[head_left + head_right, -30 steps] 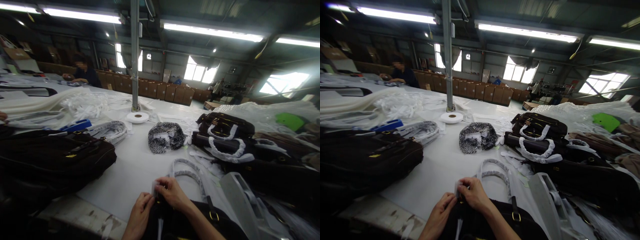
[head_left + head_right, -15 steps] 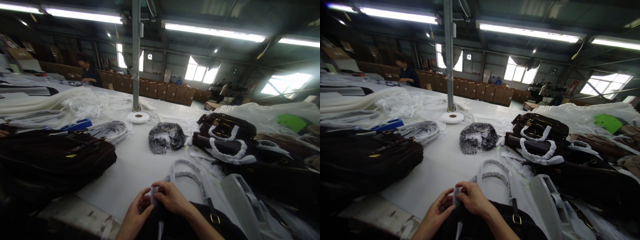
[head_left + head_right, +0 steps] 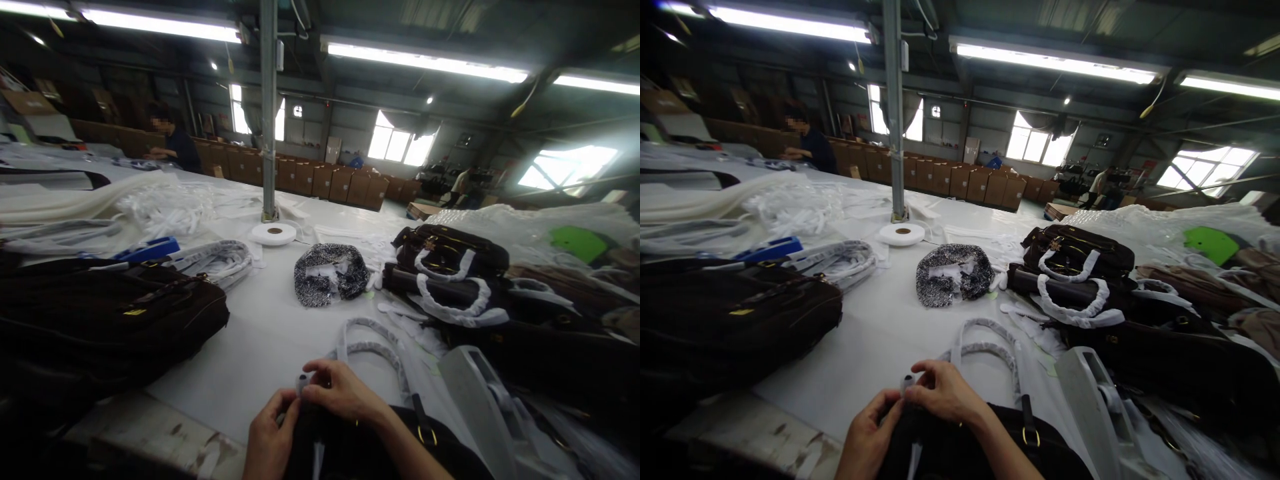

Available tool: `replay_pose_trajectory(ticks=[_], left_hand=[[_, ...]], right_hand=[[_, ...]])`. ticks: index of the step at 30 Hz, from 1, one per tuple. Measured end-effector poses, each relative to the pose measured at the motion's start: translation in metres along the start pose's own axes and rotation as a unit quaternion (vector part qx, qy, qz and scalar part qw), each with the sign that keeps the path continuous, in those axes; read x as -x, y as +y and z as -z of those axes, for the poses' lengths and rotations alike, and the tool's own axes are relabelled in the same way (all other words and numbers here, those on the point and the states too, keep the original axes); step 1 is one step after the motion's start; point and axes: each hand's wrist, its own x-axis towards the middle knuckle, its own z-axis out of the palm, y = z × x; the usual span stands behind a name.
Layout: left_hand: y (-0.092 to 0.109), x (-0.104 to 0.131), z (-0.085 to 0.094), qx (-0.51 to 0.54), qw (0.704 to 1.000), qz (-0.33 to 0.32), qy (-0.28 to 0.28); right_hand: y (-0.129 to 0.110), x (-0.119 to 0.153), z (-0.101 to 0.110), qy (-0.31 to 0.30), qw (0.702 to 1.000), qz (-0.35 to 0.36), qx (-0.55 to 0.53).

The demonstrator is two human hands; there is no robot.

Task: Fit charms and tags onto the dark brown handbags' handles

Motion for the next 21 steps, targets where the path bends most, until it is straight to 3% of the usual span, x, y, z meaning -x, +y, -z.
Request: replay_pose_trajectory(ticks=[5,7,14,21], left_hand=[[-0.002,0.001,-0.003,0.022,0.998,-0.008,0.057],[-0.004,-0.001,-0.002,0.056,0.997,-0.001,0.055],[0.0,-0.009,0.006,0.059,0.995,-0.002,-0.079],[-0.001,-0.002,0.001,-0.016,0.999,-0.051,-0.012]], right_hand=[[-0.001,-0.005,-0.006,-0.013,1.0,0.008,-0.021],[0.0,-0.004,-0.007,0.001,1.0,0.008,-0.03],[0.006,0.0,-0.009,0.021,0.997,-0.006,-0.07],[0.008,0.002,-0.006,0.001,1.0,0.019,-0.019]])
